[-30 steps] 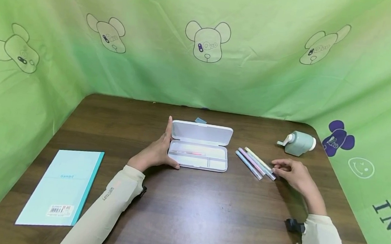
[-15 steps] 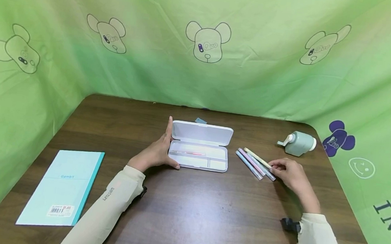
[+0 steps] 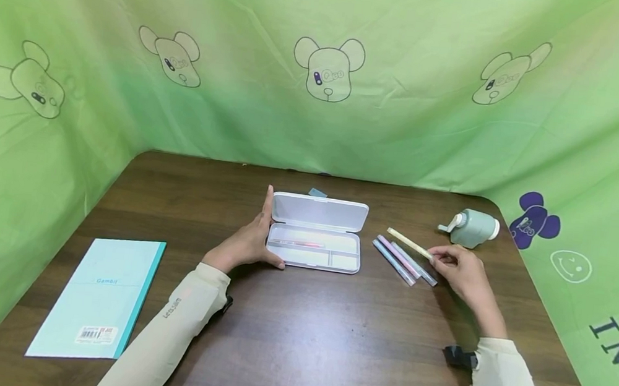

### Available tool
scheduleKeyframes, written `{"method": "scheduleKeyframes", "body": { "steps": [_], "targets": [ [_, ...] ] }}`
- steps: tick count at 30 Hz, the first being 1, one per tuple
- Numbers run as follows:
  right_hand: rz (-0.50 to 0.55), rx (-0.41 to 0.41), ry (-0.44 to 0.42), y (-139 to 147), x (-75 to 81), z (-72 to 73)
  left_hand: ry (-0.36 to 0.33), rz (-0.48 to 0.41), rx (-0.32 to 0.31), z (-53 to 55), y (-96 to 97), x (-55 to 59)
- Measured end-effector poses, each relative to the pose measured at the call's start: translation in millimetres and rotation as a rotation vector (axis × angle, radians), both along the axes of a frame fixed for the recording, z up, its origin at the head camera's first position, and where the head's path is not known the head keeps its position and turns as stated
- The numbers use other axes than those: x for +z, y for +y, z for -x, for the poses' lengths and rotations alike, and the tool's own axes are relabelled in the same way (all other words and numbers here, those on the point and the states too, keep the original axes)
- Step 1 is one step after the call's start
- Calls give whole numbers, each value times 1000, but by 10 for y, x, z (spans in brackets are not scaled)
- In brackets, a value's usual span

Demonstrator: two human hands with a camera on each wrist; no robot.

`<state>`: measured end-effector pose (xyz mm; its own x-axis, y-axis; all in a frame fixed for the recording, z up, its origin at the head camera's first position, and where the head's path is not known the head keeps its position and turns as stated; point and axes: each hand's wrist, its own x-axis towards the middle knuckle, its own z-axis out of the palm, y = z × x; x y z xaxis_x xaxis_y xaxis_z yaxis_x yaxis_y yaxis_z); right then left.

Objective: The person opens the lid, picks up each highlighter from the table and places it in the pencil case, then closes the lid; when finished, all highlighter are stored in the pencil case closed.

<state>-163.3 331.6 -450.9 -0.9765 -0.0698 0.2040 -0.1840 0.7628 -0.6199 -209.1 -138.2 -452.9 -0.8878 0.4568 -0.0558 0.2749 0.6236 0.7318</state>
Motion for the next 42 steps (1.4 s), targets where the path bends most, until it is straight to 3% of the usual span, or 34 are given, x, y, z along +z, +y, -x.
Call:
{"method": "scheduleKeyframes", "body": {
  "steps": [2,6,9,23,31,32,35,38,42],
  "targets": [
    [50,22,31,-78,16,26,25,5,-2,36,-16,-63],
    [118,79,54,-336,22,82,-4,27,16,7,23,19],
    [154,126,25,-591,14,133,-35,43,31,-47,51,112],
    [239,334,-53,-1679,-16,415,-35,40,36,-56,17,102],
    [250,364,-59,-1886,-24,464,-9,17,13,24,6,-7],
    [249,362,-64,-1892,-25,463,10,22,9,62,-4,-83],
    [223,356,-78,-1914,-38,461,25,25,7,87,-22,-141],
    [178,361,-74,-1949,-49,462,31,33,7,72,-14,-125],
    [155,352,-44,-1982,-51,455,-26,41,19,-8,20,49]
  ]
}}
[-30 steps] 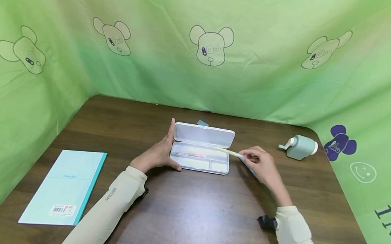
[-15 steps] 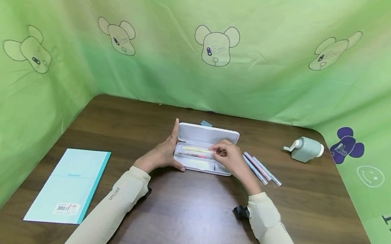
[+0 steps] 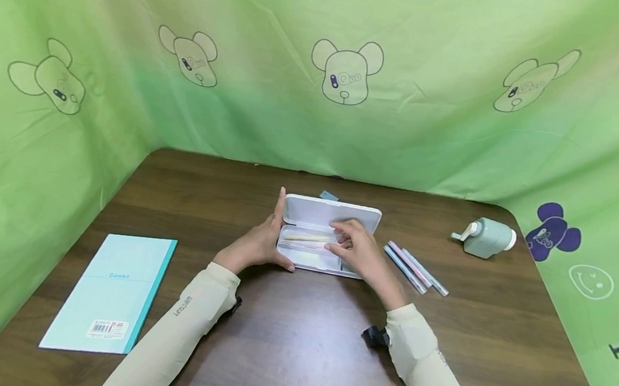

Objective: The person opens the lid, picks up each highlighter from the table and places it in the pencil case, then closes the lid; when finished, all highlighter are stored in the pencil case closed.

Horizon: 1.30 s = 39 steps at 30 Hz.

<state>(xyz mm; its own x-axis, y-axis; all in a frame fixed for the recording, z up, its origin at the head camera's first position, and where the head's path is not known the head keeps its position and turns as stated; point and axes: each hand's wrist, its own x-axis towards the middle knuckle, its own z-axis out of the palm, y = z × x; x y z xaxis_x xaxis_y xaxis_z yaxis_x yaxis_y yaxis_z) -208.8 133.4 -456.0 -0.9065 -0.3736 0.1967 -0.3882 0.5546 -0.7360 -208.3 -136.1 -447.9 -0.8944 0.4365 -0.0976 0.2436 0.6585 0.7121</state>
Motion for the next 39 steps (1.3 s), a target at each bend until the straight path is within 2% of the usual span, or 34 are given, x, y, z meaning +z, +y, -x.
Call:
{"method": "scheduleKeyframes", "body": {
  "steps": [3,5,8,10,12,14,15,17,18,21,24,25,28,33,39],
  "targets": [
    [10,-30,18,35,11,-29,-7,2,2,-20,8,30],
    [11,-43,27,72,23,-49,30,6,-7,23,-22,-72],
    [-1,-53,53,154,38,-72,34,-14,-10,76,-41,-146],
    [-11,-65,73,230,51,-93,45,-18,-12,136,-55,-247],
    [-21,-81,94,330,59,-115,23,-33,-7,144,-42,-244],
    [-36,-106,113,451,70,-148,40,-20,-8,181,-52,-328],
    [-49,-121,121,519,80,-170,46,-17,-11,182,-51,-329],
    [-82,-160,128,667,96,-218,37,-24,-12,157,-44,-274],
    [-98,-185,122,745,106,-247,54,-18,-16,154,-56,-284],
    [-144,-259,96,986,132,-342,28,-35,-20,61,-32,-101],
    [-156,-325,64,1237,152,-463,29,-24,-24,17,-8,-31],
    [-158,-342,64,1318,153,-503,12,-27,-22,-4,11,27],
    [-169,-381,62,1552,148,-623,13,-18,-19,-4,18,37],
    [-207,-370,3,1848,116,-747,-2,-15,-5,-13,2,42],
    [-203,-301,-137,1985,87,-750,-21,-13,3,-19,22,56]
  ]
}}
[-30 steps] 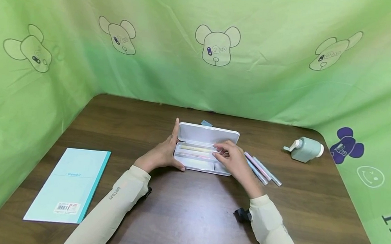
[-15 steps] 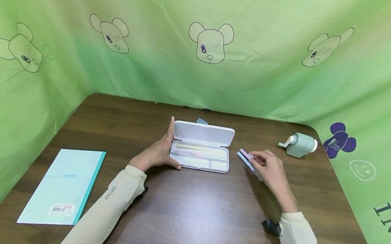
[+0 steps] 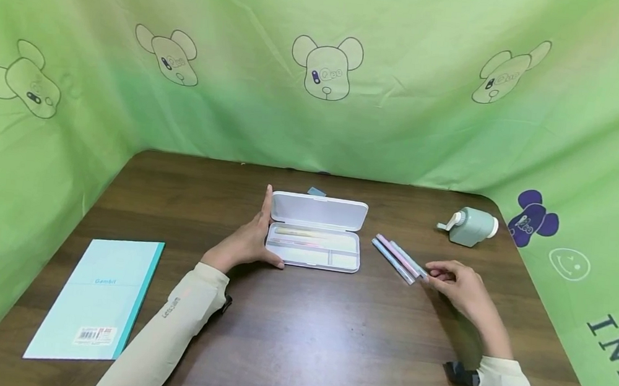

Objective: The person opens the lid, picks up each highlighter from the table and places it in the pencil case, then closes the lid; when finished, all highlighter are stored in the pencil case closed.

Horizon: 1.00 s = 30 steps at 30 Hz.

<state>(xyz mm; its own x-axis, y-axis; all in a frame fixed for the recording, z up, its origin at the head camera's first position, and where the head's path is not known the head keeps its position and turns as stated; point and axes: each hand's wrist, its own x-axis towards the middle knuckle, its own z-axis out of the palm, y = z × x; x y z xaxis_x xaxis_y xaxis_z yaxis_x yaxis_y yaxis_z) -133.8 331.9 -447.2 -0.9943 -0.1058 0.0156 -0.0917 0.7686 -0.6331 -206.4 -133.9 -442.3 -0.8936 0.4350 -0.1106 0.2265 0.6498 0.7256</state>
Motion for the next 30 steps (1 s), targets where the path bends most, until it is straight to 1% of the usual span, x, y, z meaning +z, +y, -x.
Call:
{"method": "scheduleKeyframes", "body": {
  "steps": [3,11,13,14,15,16,20,21,23,25,26,27,28,29,30],
  "targets": [
    [3,2,-23,5,-8,11,6,0,0,4,0,1],
    [-64,-16,36,-31,-22,32,22,-4,-4,10,-19,16],
    [-67,-20,47,-48,-14,43,24,-10,-2,6,-26,15],
    [-64,-23,56,-55,-9,46,23,-12,1,4,-29,17],
    [-59,-27,69,-62,-6,50,38,-10,1,19,-42,-20],
    [-53,-31,86,-66,-4,54,38,-12,1,18,-45,-20],
    [11,-49,168,-90,-13,63,41,-19,-1,28,-50,-35],
    [30,-45,189,-103,-21,68,57,-14,-7,55,-66,-101],
    [78,-25,219,-147,-32,83,51,-20,-7,65,-62,-124],
    [134,11,234,-224,-38,115,44,-20,-9,88,-63,-175],
    [161,32,237,-274,-40,140,39,-18,-8,109,-68,-213],
    [185,53,236,-331,-41,169,46,-18,-7,138,-79,-278],
    [207,72,233,-395,-39,204,34,-28,-1,150,-75,-294],
    [223,89,228,-464,-35,244,26,-32,1,174,-77,-334],
    [231,105,220,-539,-34,285,32,-30,5,218,-91,-418]
  ]
}}
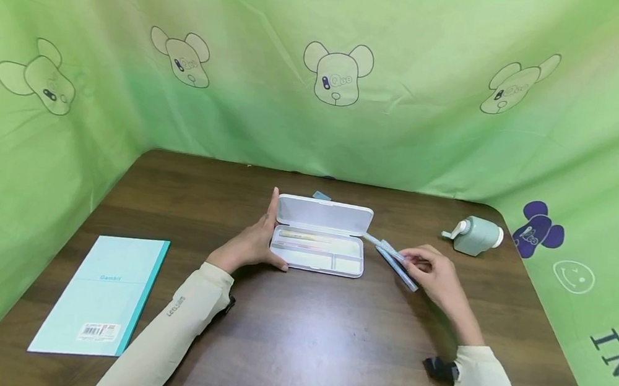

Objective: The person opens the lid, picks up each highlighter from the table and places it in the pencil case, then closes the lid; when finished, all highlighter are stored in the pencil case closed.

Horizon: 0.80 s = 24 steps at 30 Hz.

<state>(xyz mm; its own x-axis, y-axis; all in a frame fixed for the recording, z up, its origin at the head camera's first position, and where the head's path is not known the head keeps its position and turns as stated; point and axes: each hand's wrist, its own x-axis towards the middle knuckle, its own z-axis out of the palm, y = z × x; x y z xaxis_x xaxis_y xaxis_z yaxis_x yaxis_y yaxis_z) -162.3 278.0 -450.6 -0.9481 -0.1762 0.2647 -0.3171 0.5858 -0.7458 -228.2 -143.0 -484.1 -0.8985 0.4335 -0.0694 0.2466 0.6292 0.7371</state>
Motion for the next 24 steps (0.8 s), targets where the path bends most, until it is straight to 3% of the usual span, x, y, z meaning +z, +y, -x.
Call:
{"method": "scheduleKeyframes", "body": {
  "steps": [3,5,7,14,18,24],
  "targets": [
    [-27,54,-15,-262,-12,141,29,5,8,121,-61,-244],
    [-54,91,-17,-449,-13,228,33,13,7,159,-75,-310],
    [-67,130,-14,-635,-13,299,45,28,-2,153,-72,-302],
    [-50,226,-28,-1146,-24,472,9,16,-24,-187,62,322],
    [-82,245,-39,-1298,-31,521,-24,16,-20,-215,99,405],
    [-138,241,-48,-1382,14,521,-24,20,-10,-213,59,412]
  ]
}}
